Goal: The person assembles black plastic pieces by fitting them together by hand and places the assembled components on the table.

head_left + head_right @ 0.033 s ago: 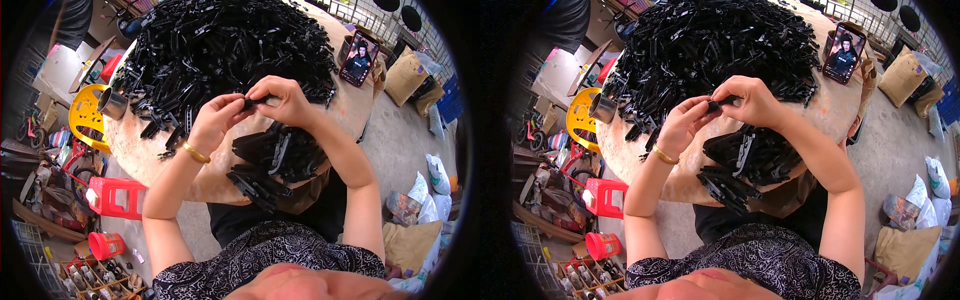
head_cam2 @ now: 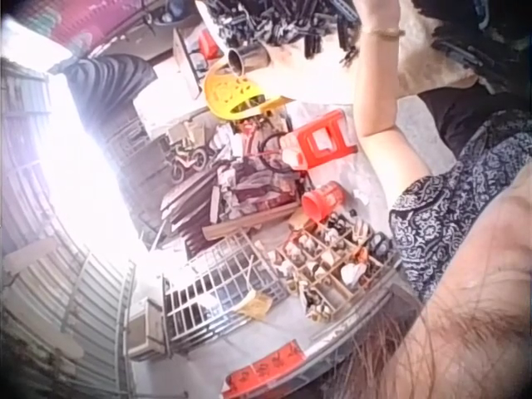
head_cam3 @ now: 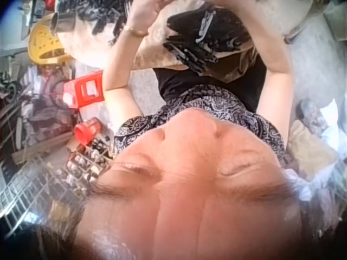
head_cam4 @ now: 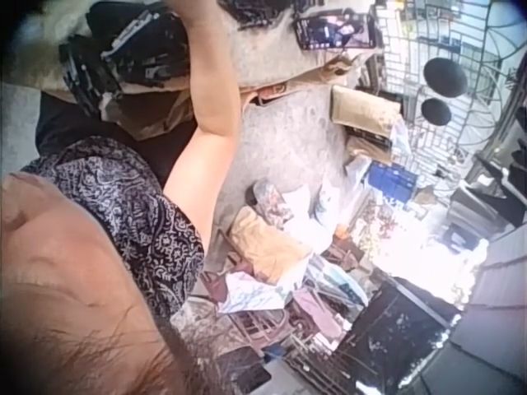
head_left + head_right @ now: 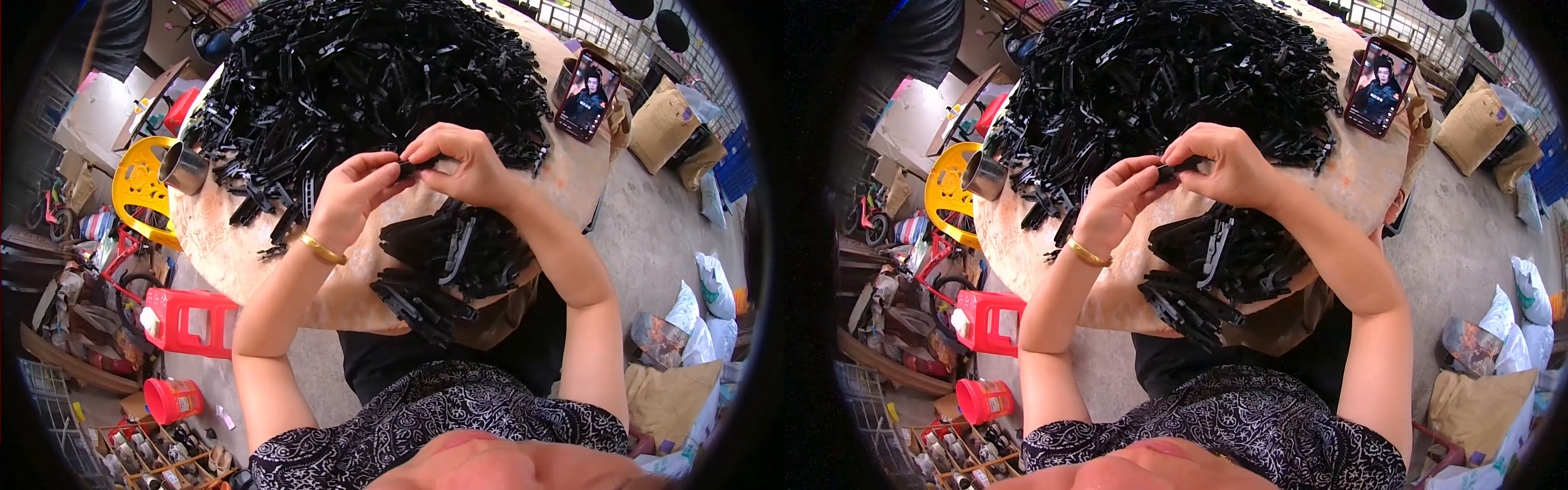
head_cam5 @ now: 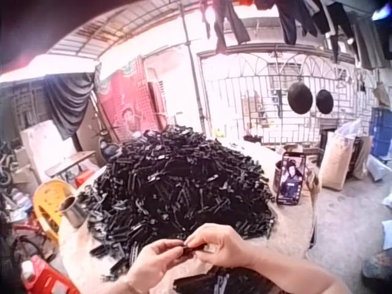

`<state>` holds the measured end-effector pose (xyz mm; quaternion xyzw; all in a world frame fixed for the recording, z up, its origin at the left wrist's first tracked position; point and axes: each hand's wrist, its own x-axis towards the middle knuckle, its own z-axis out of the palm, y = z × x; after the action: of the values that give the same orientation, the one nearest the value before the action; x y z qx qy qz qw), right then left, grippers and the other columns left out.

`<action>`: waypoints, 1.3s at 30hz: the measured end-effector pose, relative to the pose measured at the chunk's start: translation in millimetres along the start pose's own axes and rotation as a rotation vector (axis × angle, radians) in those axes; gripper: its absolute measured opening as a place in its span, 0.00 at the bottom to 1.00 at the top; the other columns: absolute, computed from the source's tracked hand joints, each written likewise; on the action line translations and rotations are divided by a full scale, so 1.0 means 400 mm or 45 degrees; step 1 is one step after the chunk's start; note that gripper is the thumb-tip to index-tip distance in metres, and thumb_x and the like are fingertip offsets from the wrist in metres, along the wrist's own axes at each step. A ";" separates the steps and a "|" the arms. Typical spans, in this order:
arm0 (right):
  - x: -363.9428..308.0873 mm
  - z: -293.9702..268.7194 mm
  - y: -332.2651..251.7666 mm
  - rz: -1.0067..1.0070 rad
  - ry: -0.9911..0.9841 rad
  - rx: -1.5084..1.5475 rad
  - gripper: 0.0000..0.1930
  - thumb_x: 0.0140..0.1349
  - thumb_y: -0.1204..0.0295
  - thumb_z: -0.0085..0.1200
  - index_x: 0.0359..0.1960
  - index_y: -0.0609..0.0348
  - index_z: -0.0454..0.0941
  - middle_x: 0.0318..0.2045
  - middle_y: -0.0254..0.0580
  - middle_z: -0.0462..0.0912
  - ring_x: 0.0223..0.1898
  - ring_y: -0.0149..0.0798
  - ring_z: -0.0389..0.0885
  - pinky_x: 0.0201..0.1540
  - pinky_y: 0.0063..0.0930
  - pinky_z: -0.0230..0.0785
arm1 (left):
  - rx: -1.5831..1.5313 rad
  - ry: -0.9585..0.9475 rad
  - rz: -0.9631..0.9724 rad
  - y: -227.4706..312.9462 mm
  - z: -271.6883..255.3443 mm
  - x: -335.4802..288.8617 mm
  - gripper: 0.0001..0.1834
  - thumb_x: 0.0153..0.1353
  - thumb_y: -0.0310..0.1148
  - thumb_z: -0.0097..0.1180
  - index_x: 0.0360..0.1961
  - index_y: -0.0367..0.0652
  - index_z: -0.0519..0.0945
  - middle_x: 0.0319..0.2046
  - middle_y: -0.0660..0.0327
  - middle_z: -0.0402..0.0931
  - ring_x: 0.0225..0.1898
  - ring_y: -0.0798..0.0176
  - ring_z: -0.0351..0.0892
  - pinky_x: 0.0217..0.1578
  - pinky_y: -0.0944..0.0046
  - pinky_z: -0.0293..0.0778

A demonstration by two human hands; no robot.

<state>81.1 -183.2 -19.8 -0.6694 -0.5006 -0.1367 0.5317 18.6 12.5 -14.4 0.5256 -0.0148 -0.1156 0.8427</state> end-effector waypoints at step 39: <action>0.006 -0.018 0.021 0.766 -0.839 -0.305 0.15 0.54 0.58 0.59 0.30 0.60 0.82 0.28 0.45 0.79 0.31 0.43 0.79 0.34 0.32 0.71 | 2.672 0.451 -0.017 0.138 -0.077 -0.057 0.24 0.44 0.50 0.66 0.25 0.36 0.78 0.27 0.52 0.78 0.35 0.50 0.78 0.37 0.55 0.74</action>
<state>91.6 -187.3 -19.9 -0.8494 -0.4072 0.1869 0.2790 10.8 67.6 23.3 0.9985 0.0186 0.0285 -0.0428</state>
